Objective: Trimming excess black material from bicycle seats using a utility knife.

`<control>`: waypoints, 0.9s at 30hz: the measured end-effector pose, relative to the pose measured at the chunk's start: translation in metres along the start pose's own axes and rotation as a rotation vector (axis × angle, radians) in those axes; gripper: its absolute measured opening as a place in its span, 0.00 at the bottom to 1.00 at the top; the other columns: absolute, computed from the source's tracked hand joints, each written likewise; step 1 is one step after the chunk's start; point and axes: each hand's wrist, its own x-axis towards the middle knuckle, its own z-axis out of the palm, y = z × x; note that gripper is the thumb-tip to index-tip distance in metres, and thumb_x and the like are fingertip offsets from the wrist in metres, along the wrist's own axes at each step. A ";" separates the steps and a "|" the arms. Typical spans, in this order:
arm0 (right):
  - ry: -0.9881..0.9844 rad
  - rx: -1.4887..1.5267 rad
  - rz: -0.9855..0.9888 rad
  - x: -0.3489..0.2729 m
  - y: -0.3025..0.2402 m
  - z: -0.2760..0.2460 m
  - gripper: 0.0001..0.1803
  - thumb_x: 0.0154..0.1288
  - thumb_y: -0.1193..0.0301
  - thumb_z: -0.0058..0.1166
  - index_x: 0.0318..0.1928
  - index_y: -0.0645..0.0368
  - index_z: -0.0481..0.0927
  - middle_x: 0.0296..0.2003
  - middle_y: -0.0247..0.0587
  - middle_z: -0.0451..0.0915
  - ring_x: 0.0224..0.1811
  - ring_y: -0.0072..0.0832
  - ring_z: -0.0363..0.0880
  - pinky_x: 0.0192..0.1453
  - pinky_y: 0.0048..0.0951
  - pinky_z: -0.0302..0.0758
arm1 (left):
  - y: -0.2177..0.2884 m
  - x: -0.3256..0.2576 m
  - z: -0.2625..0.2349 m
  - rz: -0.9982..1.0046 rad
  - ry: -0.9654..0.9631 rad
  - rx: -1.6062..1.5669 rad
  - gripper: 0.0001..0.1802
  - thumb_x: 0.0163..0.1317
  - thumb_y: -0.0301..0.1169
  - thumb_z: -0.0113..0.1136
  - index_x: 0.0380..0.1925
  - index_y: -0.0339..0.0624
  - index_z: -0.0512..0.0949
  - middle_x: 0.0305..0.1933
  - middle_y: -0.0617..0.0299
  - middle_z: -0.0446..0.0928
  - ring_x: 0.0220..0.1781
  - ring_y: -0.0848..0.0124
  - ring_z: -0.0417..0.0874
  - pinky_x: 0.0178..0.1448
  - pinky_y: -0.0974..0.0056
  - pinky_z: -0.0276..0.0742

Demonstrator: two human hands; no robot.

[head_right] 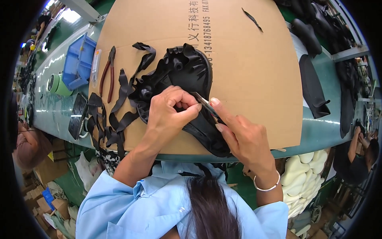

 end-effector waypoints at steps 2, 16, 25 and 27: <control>-0.037 -0.008 0.008 -0.011 0.001 -0.005 0.31 0.59 0.76 0.59 0.64 0.44 0.73 0.23 0.41 0.75 0.20 0.32 0.71 0.27 0.33 0.69 | 0.006 0.001 -0.002 -0.182 0.008 -0.212 0.05 0.47 0.27 0.64 0.21 0.36 0.79 0.23 0.61 0.75 0.26 0.73 0.74 0.30 0.68 0.71; 0.205 0.144 0.092 -0.033 0.000 -0.006 0.25 0.66 0.78 0.50 0.64 0.61 0.70 0.47 0.48 0.83 0.32 0.20 0.78 0.37 0.23 0.75 | -0.002 -0.001 0.008 0.154 -0.008 0.289 0.13 0.48 0.38 0.70 0.19 0.44 0.77 0.24 0.65 0.74 0.32 0.66 0.73 0.44 0.59 0.61; -0.090 0.003 0.042 0.000 -0.003 -0.013 0.29 0.60 0.79 0.56 0.63 0.52 0.73 0.45 0.49 0.83 0.36 0.37 0.84 0.38 0.31 0.77 | -0.004 0.000 -0.001 0.077 -0.020 0.075 0.08 0.46 0.29 0.65 0.18 0.37 0.77 0.21 0.65 0.74 0.26 0.73 0.70 0.35 0.68 0.65; -0.112 -0.011 0.034 -0.003 -0.002 -0.017 0.30 0.59 0.79 0.57 0.64 0.51 0.72 0.46 0.49 0.82 0.35 0.36 0.83 0.37 0.31 0.77 | -0.001 0.001 -0.001 -0.020 -0.051 -0.095 0.08 0.45 0.28 0.65 0.18 0.36 0.77 0.21 0.65 0.73 0.25 0.76 0.70 0.33 0.69 0.66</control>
